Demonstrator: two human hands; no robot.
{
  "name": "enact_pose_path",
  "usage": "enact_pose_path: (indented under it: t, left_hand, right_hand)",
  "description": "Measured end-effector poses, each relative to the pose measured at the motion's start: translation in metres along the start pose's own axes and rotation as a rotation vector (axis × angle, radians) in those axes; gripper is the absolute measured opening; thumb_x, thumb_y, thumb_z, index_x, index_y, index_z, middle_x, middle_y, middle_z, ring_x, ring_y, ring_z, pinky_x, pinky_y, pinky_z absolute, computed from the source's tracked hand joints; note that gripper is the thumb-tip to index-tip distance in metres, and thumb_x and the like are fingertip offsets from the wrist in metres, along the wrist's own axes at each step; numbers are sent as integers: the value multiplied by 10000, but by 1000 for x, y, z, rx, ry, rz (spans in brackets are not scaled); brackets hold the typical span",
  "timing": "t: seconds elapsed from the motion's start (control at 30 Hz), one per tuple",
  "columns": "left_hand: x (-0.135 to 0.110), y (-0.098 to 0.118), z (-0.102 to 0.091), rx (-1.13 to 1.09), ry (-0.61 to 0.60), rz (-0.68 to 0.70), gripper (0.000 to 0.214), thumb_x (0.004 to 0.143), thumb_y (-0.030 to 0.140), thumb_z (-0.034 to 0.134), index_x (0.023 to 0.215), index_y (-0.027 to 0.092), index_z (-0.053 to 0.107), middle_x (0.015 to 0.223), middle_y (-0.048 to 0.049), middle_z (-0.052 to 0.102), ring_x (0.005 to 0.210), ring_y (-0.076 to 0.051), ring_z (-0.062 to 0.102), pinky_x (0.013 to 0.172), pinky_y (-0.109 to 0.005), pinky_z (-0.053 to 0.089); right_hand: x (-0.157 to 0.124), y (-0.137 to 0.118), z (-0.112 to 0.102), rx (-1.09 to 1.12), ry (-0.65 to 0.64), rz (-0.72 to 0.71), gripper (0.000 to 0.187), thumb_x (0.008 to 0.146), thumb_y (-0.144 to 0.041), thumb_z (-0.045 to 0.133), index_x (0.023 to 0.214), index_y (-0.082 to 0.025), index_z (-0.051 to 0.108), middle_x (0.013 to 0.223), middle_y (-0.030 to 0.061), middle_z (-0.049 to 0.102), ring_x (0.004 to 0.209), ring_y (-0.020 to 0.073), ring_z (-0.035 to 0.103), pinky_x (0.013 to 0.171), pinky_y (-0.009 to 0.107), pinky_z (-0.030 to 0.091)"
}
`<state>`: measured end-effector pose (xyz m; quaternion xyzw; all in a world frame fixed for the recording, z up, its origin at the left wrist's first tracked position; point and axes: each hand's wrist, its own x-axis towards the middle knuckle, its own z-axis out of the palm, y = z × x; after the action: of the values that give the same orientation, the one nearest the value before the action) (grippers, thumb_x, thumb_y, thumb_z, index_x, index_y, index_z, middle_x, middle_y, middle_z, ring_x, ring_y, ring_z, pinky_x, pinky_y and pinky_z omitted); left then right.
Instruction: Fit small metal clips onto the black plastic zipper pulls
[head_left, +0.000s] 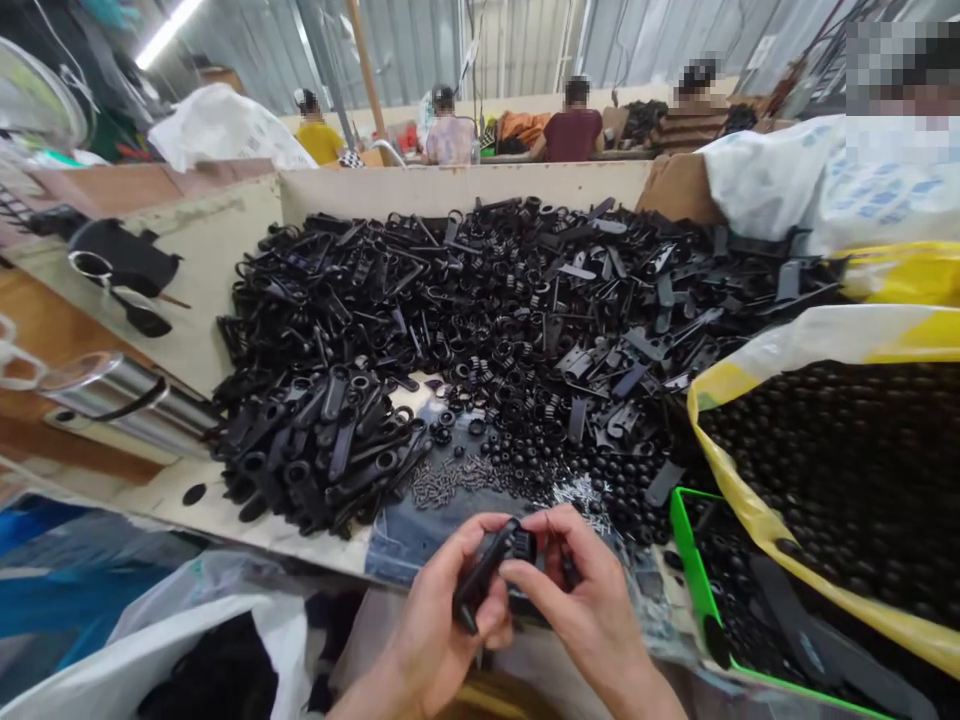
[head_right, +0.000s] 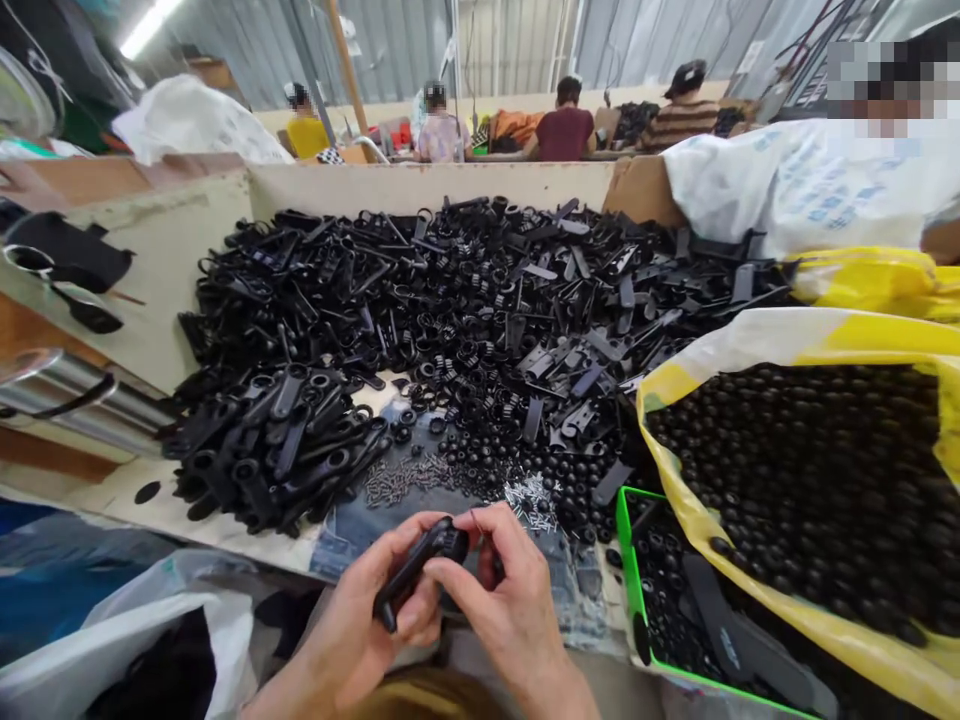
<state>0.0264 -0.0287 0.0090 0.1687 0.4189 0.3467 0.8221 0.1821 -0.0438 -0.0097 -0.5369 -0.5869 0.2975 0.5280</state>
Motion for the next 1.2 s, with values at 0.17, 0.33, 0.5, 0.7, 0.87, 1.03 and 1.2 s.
enact_pose_path:
  t: [0.17, 0.33, 0.5, 0.7, 0.87, 1.03, 1.2]
  left_hand:
    - [-3, 1, -13, 135, -72, -68, 465, 799, 619, 779, 955, 200, 655, 542, 17, 635, 409, -65, 378, 471, -215, 237]
    - [-6, 3, -25, 225, -123, -18, 406, 859, 548, 751, 1047, 188, 739, 796, -11, 684, 580, -105, 524, 620, -253, 406]
    - [-7, 6, -29, 250, -165, 15, 228, 893, 389, 653, 952, 209, 779, 846, -17, 649, 618, -121, 453, 618, -274, 361]
    - [-6, 8, -35, 324, -176, 33, 192, 794, 204, 536, 816, 189, 726, 828, -27, 636, 663, -143, 437, 642, -277, 362]
    - [-6, 9, -36, 529, -134, 87, 185, 732, 171, 509, 757, 238, 680, 846, -12, 632, 804, -185, 488, 716, -284, 381]
    - [-11, 18, -27, 657, -108, -62, 244, 768, 201, 554, 939, 272, 712, 725, 32, 552, 675, -165, 441, 615, -274, 337]
    - [-13, 15, -26, 631, -127, -176, 243, 864, 290, 581, 1089, 256, 666, 768, 30, 614, 607, -136, 460, 577, -255, 346]
  right_hand:
    - [1, -5, 2, -143, -81, -114, 252, 904, -436, 798, 945, -218, 681, 751, -31, 589, 551, 119, 486, 480, 229, 419]
    - [-3, -1, 1, -204, -166, -100, 311, 915, -498, 782, 978, -214, 673, 745, -39, 552, 585, 129, 501, 507, 240, 426]
    - [-7, -1, 2, -208, -207, -41, 240, 926, -390, 786, 1057, -224, 673, 834, -18, 597, 561, 117, 477, 503, 244, 443]
    - [-10, -5, -3, -196, -283, -37, 242, 971, -212, 683, 1212, -237, 666, 976, 34, 650, 578, 114, 515, 512, 248, 496]
    - [-10, -3, -6, -220, -289, -101, 262, 989, -156, 644, 1235, -239, 682, 1003, 47, 666, 580, 113, 556, 512, 246, 529]
    - [-12, 0, -11, -296, -297, -200, 267, 1003, -188, 666, 1265, -235, 684, 1026, 57, 664, 624, 119, 631, 542, 239, 577]
    - [-9, 0, -22, -392, -390, -327, 324, 1039, -168, 599, 1347, -228, 679, 1045, 95, 682, 877, 191, 729, 720, 280, 641]
